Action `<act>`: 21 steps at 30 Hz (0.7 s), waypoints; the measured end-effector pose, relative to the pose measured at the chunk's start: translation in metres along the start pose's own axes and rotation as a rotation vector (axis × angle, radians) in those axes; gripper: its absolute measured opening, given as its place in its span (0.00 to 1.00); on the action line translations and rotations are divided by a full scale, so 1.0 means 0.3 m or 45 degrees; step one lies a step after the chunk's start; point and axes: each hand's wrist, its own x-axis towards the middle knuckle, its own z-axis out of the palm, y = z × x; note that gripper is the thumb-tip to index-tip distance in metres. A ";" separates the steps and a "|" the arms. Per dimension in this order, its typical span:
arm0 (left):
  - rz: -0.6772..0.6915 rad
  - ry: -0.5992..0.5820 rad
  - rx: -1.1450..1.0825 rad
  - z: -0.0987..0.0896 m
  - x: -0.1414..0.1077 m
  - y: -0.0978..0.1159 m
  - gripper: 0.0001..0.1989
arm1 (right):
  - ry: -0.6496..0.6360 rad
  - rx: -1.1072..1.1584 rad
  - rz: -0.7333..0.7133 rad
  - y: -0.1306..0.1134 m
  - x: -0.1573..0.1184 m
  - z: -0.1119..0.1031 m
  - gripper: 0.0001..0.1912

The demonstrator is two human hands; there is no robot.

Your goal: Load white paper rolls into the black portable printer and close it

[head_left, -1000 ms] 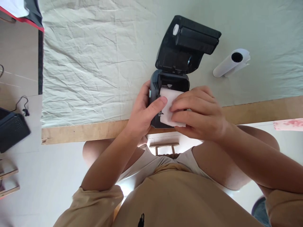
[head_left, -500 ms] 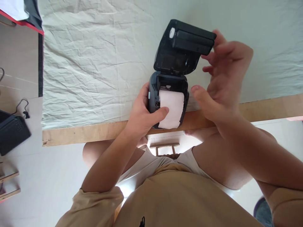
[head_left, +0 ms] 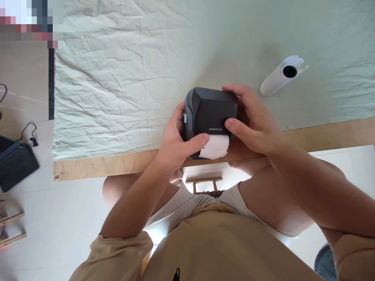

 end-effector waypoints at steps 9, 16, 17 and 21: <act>-0.088 0.040 -0.132 0.033 -0.011 0.020 0.23 | -0.016 -0.140 0.009 0.027 0.003 -0.013 0.37; -0.100 0.117 -0.251 0.050 -0.004 0.020 0.19 | 0.014 -0.211 -0.017 0.014 0.000 -0.004 0.33; -0.094 0.135 -0.280 0.053 -0.002 0.017 0.18 | 0.020 -0.191 -0.028 0.010 0.000 -0.003 0.33; -0.106 0.267 -0.323 0.056 0.005 0.007 0.13 | 0.047 -0.159 -0.050 0.002 -0.007 -0.007 0.35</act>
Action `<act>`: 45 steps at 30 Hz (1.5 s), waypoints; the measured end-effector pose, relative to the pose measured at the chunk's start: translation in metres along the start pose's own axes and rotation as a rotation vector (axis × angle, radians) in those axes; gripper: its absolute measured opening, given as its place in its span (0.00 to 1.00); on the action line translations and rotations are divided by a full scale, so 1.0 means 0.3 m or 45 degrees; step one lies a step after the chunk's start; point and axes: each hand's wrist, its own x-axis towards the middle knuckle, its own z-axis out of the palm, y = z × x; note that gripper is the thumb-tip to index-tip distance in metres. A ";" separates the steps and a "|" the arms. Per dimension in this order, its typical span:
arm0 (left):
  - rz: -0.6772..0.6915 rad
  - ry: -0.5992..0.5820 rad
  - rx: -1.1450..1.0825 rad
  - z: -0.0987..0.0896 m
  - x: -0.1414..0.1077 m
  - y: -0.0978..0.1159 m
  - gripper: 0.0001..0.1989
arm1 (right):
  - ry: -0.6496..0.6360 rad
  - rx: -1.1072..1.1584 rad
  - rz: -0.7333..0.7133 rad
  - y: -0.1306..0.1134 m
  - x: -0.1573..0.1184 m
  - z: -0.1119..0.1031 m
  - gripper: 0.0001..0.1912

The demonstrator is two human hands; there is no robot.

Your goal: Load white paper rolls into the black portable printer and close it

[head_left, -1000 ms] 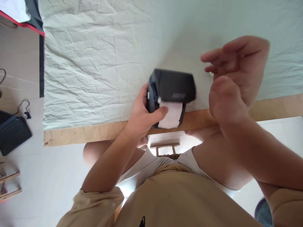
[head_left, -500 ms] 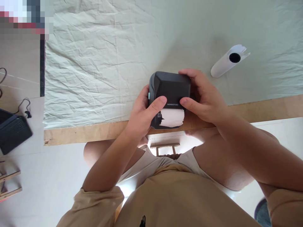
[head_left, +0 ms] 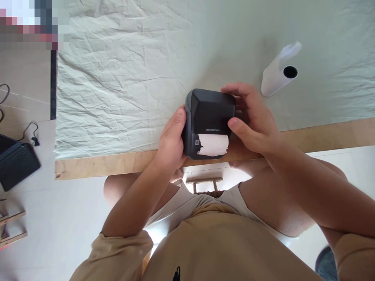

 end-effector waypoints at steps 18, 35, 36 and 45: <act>0.011 -0.108 0.127 -0.028 0.029 -0.014 0.19 | 0.439 -0.135 -0.075 -0.093 -0.015 -0.011 0.14; 0.034 -0.188 0.365 -0.012 -0.015 0.016 0.18 | -0.102 -0.573 0.114 -0.161 0.059 -0.031 0.06; 0.039 -0.192 0.374 -0.015 -0.015 0.017 0.18 | -0.143 -0.537 0.125 -0.165 0.064 -0.033 0.07; -0.013 -0.070 0.244 -0.004 -0.014 0.013 0.17 | 0.311 0.152 0.239 -0.205 0.055 -0.143 0.14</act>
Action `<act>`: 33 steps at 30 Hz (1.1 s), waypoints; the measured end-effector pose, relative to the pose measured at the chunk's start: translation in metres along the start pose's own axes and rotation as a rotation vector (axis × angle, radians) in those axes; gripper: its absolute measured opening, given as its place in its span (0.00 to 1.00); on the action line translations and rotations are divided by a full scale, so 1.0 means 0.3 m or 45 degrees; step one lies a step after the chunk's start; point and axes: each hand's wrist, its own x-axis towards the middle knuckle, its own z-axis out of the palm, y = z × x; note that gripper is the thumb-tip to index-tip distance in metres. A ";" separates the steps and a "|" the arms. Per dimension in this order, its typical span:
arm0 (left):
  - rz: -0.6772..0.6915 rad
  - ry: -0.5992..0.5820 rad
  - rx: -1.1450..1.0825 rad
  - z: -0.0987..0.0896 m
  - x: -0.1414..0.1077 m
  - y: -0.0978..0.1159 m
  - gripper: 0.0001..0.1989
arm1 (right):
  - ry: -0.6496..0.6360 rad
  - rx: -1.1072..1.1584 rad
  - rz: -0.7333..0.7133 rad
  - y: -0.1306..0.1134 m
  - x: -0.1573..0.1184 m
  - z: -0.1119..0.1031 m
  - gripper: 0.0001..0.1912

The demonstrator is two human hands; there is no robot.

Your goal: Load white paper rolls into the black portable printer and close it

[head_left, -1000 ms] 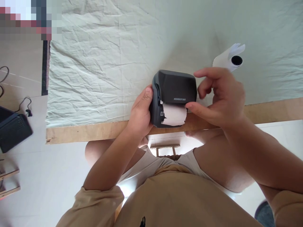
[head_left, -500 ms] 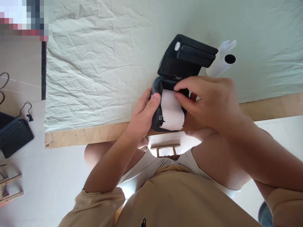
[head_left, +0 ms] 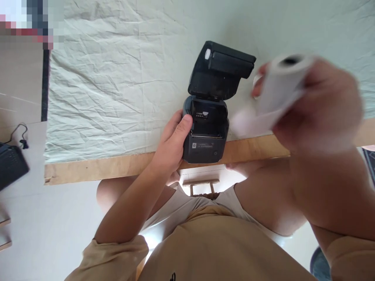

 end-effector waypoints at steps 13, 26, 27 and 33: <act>-0.006 -0.029 -0.003 -0.012 0.020 -0.011 0.20 | 0.090 -0.183 -0.051 0.235 -0.007 0.021 0.28; -0.030 -0.039 -0.030 -0.004 0.006 0.000 0.17 | 0.122 -0.697 -0.300 0.245 -0.015 -0.046 0.24; -0.032 -0.049 -0.032 -0.005 0.005 0.000 0.17 | 0.211 -0.685 -0.384 0.235 -0.018 -0.064 0.21; -0.045 -0.090 -0.072 -0.011 0.003 -0.002 0.16 | 0.617 -0.865 -0.343 0.321 0.050 -0.191 0.22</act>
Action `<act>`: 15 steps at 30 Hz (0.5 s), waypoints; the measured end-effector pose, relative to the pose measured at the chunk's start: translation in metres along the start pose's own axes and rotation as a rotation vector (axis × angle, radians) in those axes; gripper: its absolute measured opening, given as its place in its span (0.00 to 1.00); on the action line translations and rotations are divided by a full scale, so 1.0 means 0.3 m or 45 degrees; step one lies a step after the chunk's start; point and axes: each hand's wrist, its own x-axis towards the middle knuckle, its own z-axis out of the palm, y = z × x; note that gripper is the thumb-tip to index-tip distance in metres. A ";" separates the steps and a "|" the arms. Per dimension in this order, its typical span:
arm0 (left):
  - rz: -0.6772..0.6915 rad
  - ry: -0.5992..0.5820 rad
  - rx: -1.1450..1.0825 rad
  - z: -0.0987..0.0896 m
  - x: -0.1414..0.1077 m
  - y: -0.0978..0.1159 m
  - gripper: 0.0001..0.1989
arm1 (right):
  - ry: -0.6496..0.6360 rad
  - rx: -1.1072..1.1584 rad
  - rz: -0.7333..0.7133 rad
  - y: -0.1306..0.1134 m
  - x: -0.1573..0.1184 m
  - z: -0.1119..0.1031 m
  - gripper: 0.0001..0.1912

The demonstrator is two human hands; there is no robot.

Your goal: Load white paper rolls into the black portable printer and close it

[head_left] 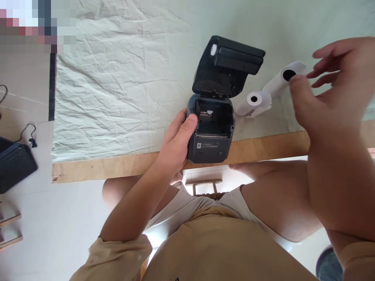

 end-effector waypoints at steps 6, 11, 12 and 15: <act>-0.011 0.014 0.037 0.007 0.008 0.006 0.21 | -0.382 -0.127 0.240 0.014 0.013 0.047 0.29; 0.033 -0.001 0.030 0.004 0.014 -0.003 0.21 | -0.442 -0.126 0.235 -0.029 0.007 0.041 0.29; 0.035 -0.004 0.027 0.002 0.014 -0.005 0.20 | -0.444 -0.148 0.229 -0.033 0.008 0.041 0.29; 0.043 -0.005 0.026 -0.002 0.012 -0.008 0.19 | -0.437 -0.147 0.230 -0.043 0.009 0.043 0.29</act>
